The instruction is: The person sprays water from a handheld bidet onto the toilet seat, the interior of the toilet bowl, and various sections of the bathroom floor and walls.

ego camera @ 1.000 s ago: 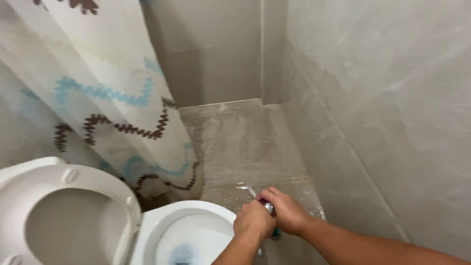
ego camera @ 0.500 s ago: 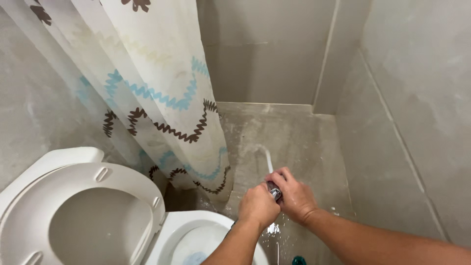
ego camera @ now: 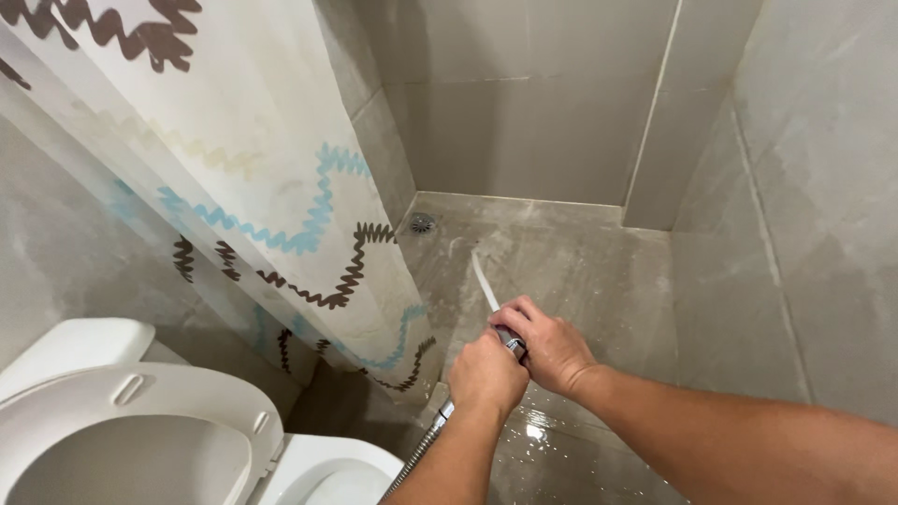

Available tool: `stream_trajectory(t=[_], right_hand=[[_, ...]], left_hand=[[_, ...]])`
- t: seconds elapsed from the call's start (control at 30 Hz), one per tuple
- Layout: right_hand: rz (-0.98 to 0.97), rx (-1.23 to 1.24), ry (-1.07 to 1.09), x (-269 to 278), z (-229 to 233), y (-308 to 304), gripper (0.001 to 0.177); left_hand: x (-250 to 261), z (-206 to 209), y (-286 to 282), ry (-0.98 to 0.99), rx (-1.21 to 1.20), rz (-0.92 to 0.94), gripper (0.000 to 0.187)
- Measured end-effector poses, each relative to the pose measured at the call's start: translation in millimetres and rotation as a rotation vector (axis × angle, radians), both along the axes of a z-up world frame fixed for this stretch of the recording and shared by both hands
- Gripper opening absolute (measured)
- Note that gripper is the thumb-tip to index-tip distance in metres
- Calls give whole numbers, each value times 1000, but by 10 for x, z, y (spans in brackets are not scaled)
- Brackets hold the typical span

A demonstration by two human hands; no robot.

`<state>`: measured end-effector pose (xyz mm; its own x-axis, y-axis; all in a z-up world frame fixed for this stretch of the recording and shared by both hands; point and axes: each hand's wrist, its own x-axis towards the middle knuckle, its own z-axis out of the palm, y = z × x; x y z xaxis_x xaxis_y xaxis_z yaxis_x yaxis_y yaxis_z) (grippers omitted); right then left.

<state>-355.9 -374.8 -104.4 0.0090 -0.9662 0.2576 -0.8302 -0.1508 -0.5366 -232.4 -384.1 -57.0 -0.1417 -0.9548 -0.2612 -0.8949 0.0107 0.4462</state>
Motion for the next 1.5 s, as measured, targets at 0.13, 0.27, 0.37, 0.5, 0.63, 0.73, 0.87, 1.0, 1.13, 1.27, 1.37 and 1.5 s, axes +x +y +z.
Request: stream_trajectory(t=[0.13, 0.27, 0.37, 0.5, 0.63, 0.73, 0.87, 1.0, 1.13, 1.27, 1.37, 1.5], right_hand=[[11, -58, -22, -21, -7, -31, 44], [-55, -16, 12, -103, -57, 131, 41], [-120, -50, 15, -195, -52, 190, 41], [-190, -130, 18, -365, 38, 199, 40], [-140, -145, 27, -453, 157, 133, 44], [-114, -253, 20, -426, 180, 71, 44], [-125, -246, 3, -356, 205, 12, 45], [-93, -255, -12, -295, 264, -49, 47], [-65, -266, -19, -239, 306, -95, 47], [-47, -261, -38, -175, 327, -128, 44], [-40, -247, -40, -141, 326, -161, 42], [-35, -239, -40, -105, 313, -190, 44]], left_hand=[[-14, 22, -21, -7, 7, -2, 38], [-48, 15, 55, -4, 21, -96, 34], [-172, 30, 85, 14, 0, -157, 31], [-346, 111, 44, 54, -52, -212, 32], [-452, 194, 28, 48, -84, -174, 38], [-419, 215, 19, 43, -112, -153, 39], [-353, 252, -39, 37, -131, -141, 38], [-306, 281, -55, 48, -153, -117, 37], [-258, 300, -71, 49, -154, -86, 37], [-213, 309, -93, 51, -158, -54, 37], [-180, 306, -114, 45, -165, -43, 37], [-151, 302, -114, 51, -173, -43, 38]])
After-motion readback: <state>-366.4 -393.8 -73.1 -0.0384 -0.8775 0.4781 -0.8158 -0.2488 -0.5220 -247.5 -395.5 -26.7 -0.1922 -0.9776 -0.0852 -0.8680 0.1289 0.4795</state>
